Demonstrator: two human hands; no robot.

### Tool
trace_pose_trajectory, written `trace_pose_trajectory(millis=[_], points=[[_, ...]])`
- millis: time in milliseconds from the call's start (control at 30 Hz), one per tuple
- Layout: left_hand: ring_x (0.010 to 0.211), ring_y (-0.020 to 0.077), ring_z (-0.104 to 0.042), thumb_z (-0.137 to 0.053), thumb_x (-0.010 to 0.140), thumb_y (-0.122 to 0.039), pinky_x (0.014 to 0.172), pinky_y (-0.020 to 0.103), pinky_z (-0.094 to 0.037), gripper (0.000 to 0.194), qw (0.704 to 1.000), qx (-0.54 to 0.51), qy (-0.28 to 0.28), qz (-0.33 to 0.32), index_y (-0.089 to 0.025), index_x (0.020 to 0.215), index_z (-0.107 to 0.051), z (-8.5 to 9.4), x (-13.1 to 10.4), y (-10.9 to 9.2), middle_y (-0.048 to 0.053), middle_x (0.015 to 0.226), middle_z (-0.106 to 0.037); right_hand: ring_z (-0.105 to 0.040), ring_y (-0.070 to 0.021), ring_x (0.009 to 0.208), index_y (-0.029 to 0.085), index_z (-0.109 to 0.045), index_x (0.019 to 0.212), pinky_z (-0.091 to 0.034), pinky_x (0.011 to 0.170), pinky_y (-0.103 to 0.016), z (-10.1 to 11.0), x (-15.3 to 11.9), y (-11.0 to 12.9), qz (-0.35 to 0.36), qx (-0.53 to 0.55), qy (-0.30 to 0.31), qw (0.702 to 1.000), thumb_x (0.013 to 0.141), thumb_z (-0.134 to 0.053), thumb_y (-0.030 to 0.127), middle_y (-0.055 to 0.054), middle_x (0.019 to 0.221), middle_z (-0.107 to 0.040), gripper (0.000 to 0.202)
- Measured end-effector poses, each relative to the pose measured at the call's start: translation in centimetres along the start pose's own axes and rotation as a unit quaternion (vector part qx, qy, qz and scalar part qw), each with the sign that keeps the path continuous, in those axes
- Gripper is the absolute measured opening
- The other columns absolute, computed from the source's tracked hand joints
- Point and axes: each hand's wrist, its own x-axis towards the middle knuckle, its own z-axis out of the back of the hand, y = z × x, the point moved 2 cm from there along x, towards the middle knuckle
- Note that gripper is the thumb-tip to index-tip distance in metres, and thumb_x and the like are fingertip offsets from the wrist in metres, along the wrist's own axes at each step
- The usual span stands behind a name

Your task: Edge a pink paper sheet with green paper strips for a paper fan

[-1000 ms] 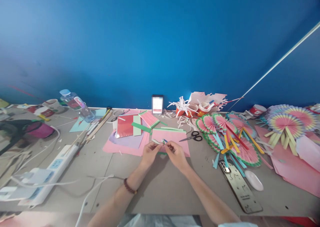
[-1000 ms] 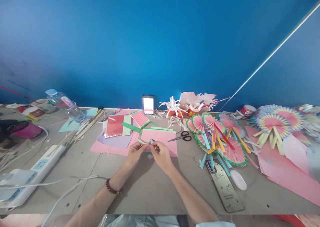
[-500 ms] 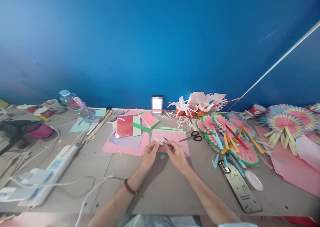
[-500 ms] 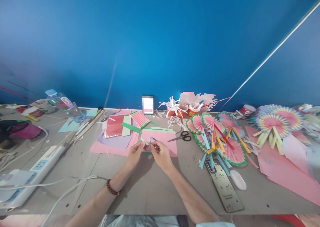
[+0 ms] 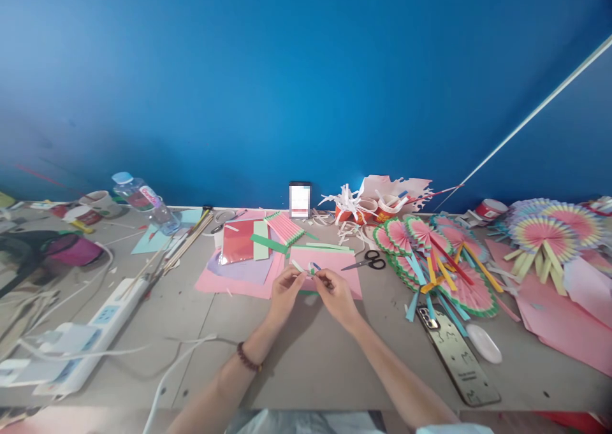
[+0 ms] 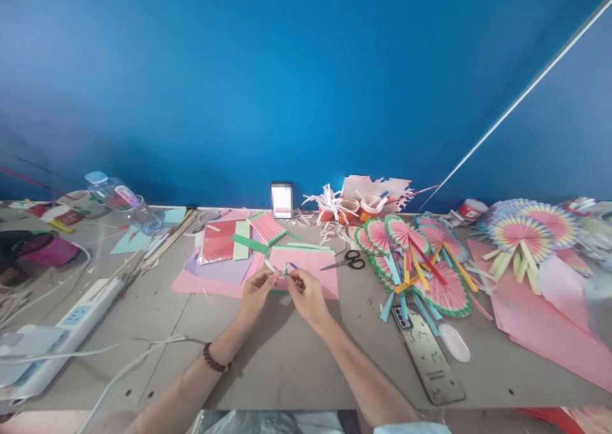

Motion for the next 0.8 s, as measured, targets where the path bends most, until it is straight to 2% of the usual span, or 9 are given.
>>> trace_pose_trajectory(millis=[133, 333, 467, 600, 700, 800], points=[[0.069, 0.0151, -0.054, -0.066, 0.073, -0.041, 0.067, 0.027, -0.044, 0.026, 1.000, -0.022, -0.006, 0.017, -0.016, 0.066, -0.062, -0.12, -0.06, 0.03, 0.002, 0.069, -0.058, -0.049, -0.0119, 0.055, 0.018, -0.057, 0.073, -0.041, 0.051, -0.022, -0.16, -0.08, -0.10, 0.002, -0.001, 0.004, 1.000, 0.083, -0.051, 0.032, 0.000, 0.064, -0.055, 0.018], [0.062, 0.0137, -0.050, -0.061, 0.075, -0.043, 0.062, 0.026, -0.041, 0.031, 1.000, 0.002, -0.022, 0.001, -0.017, 0.059, -0.055, 0.11, 0.06, 0.17, 0.000, 0.060, -0.053, -0.052, -0.0126, 0.058, 0.018, -0.058, 0.075, -0.043, 0.053, -0.022, -0.39, -0.19, -0.35, 0.006, -0.003, 0.016, 1.000, 0.083, -0.051, 0.030, -0.001, 0.066, -0.057, 0.016], [0.063, 0.0144, -0.050, -0.056, 0.078, -0.043, 0.063, 0.026, -0.041, 0.031, 0.999, 0.023, -0.025, 0.009, -0.018, 0.061, -0.057, 0.40, 0.04, 0.26, 0.001, 0.061, -0.053, -0.052, -0.0127, 0.058, 0.018, -0.058, 0.076, -0.043, 0.053, -0.022, -0.48, -0.27, -0.31, 0.002, 0.003, 0.019, 1.000, 0.083, -0.051, 0.031, -0.001, 0.067, -0.057, 0.017], [0.066, 0.0153, -0.053, -0.048, 0.083, -0.047, 0.065, 0.027, -0.043, 0.035, 0.999, -0.006, -0.011, 0.030, -0.018, 0.068, -0.062, 0.64, 0.20, 0.62, 0.003, 0.069, -0.059, -0.051, -0.0125, 0.057, 0.018, -0.057, 0.073, -0.042, 0.052, -0.022, -0.33, -0.22, -0.19, 0.005, -0.004, 0.007, 1.000, 0.084, -0.050, 0.032, -0.001, 0.065, -0.056, 0.019], [0.068, 0.0159, -0.054, -0.054, 0.078, -0.051, 0.065, 0.028, -0.044, 0.035, 1.000, -0.009, 0.009, 0.020, -0.017, 0.072, -0.064, 0.61, 0.46, 0.79, 0.004, 0.073, -0.061, -0.050, -0.0126, 0.056, 0.018, -0.057, 0.073, -0.041, 0.050, -0.022, -0.11, -0.11, -0.17, 0.003, -0.007, -0.005, 1.000, 0.084, -0.051, 0.034, -0.001, 0.064, -0.056, 0.021], [0.072, 0.0161, -0.055, -0.065, 0.070, -0.047, 0.065, 0.027, -0.045, 0.030, 1.000, -0.007, 0.015, 0.006, -0.018, 0.076, -0.065, 0.30, 0.53, 0.80, 0.004, 0.078, -0.061, -0.051, -0.0131, 0.057, 0.018, -0.057, 0.074, -0.042, 0.051, -0.022, -0.03, -0.09, -0.15, 0.003, -0.005, -0.004, 1.000, 0.084, -0.050, 0.037, -0.001, 0.065, -0.057, 0.023]])
